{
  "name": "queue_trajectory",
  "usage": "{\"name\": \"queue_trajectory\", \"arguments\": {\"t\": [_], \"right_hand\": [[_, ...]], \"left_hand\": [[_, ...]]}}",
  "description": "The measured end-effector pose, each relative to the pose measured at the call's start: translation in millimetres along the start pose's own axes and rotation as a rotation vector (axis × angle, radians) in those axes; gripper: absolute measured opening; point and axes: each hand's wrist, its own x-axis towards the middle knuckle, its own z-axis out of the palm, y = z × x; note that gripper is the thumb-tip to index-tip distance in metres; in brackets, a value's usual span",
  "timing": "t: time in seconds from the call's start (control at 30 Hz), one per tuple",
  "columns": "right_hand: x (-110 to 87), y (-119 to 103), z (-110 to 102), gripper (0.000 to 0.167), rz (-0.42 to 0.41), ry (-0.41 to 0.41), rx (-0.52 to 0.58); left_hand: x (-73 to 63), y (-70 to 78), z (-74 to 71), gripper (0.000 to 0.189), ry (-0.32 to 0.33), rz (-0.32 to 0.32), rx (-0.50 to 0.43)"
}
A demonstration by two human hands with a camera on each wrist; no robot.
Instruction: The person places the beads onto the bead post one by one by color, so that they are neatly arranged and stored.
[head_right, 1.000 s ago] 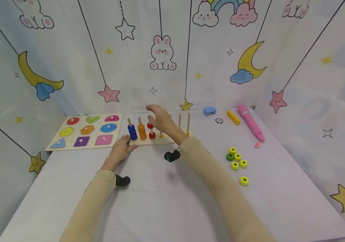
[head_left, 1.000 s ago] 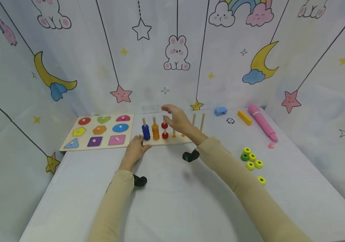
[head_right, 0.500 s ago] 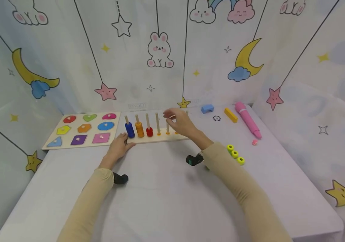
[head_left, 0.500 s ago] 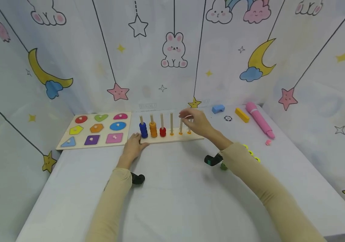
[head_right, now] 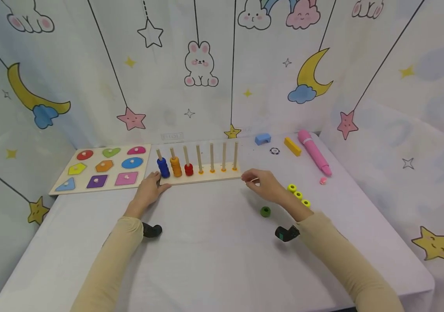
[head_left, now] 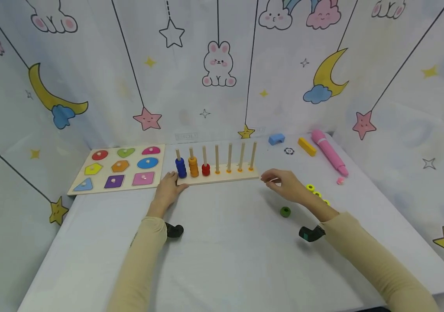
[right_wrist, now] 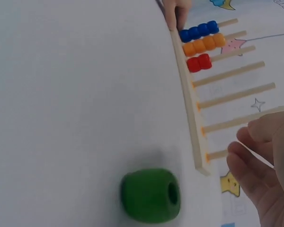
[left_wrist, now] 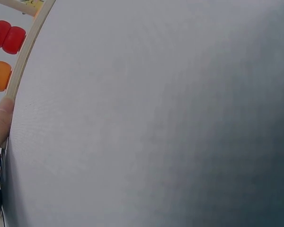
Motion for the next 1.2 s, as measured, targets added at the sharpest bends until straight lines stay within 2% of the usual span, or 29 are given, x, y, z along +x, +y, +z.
{"name": "queue_trajectory", "arguments": {"t": [0.3, 0.47, 0.63, 0.9, 1.07, 1.2], "right_hand": [[-54.3, 13, 2, 0.024, 0.042, -0.045, 0.023], [-74.3, 12, 4, 0.03, 0.061, -0.092, 0.044], [-86.5, 10, 5, 0.033, 0.061, -0.083, 0.013], [-89.7, 9, 8, 0.037, -0.043, -0.054, -0.049], [-79.7, 9, 10, 0.036, -0.026, -0.032, -0.06], [-59.0, 6, 12, 0.036, -0.008, -0.002, -0.028]], "left_hand": [[-0.8, -3.0, -1.6, 0.071, 0.001, 0.007, 0.002], [-1.6, -3.6, -0.6, 0.071, -0.002, 0.012, -0.005], [-2.3, -2.1, -0.6, 0.071, 0.003, 0.01, -0.012], [-2.3, -1.1, -1.4, 0.072, -0.003, 0.007, -0.002], [-1.9, -0.6, -1.2, 0.072, -0.005, 0.011, -0.001], [-1.3, -0.3, -1.2, 0.072, -0.003, 0.016, 0.001]]}}
